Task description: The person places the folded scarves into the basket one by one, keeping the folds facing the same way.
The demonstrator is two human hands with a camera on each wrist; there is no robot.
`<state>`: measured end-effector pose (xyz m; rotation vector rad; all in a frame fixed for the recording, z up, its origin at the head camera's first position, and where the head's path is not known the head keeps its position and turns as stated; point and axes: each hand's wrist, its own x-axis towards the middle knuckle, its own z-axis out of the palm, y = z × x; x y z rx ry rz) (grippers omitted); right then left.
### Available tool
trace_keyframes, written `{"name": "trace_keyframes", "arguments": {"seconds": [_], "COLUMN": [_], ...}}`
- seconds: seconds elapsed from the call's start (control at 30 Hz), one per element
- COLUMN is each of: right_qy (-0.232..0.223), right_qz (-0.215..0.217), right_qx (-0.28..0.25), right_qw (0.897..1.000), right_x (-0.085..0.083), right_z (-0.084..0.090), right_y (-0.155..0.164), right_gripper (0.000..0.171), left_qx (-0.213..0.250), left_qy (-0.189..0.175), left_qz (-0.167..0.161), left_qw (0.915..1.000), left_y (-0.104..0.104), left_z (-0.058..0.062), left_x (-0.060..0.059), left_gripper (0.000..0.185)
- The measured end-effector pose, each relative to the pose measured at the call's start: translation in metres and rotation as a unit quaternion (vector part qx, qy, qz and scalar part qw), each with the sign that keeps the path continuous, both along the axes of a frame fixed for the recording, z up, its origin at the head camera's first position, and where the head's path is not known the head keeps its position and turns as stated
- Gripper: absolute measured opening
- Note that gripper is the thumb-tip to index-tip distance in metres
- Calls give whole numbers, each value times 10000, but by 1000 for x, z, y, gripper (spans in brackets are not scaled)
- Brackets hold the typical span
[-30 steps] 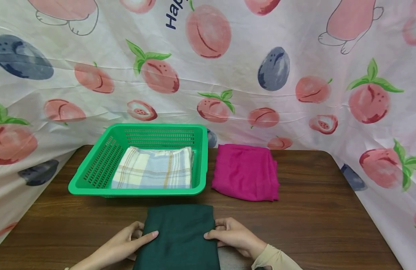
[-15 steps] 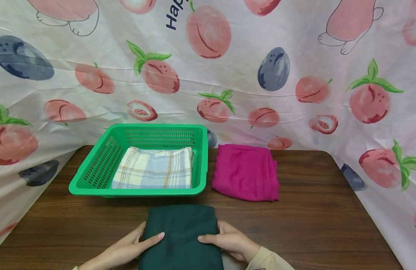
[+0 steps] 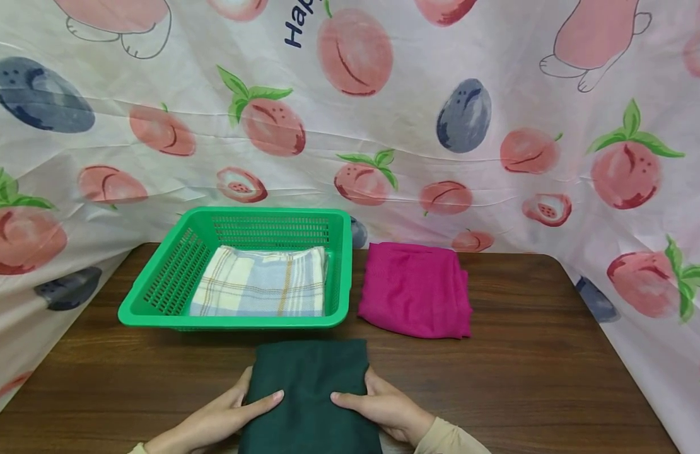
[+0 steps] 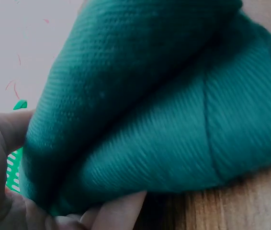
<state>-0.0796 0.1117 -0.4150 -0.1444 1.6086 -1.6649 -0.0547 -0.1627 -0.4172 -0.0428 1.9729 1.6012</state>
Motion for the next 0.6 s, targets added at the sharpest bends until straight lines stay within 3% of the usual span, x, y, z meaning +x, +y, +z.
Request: {"name": "trace_keyframes", "arguments": {"seconds": [0.33,0.5,0.6], "right_qy": [155,106,182], "right_qz": [-97,-160,-201], "right_qx": [24,-131,-204], "right_qw": [9998,9997,9994], "right_x": [1,2,3], "right_z": [-1,-3,-5], "right_y": [2,5,7], "right_gripper": [95,94,92], "left_qx": [252,109,259], "left_qy": [87,217,219], "left_qz": [21,39,-65], "left_qw": [9996,9997,9994], "left_y": [-1,1,1], "left_z": [-7,-6,-6], "left_x": [3,4,4], "left_gripper": [75,77,75]}}
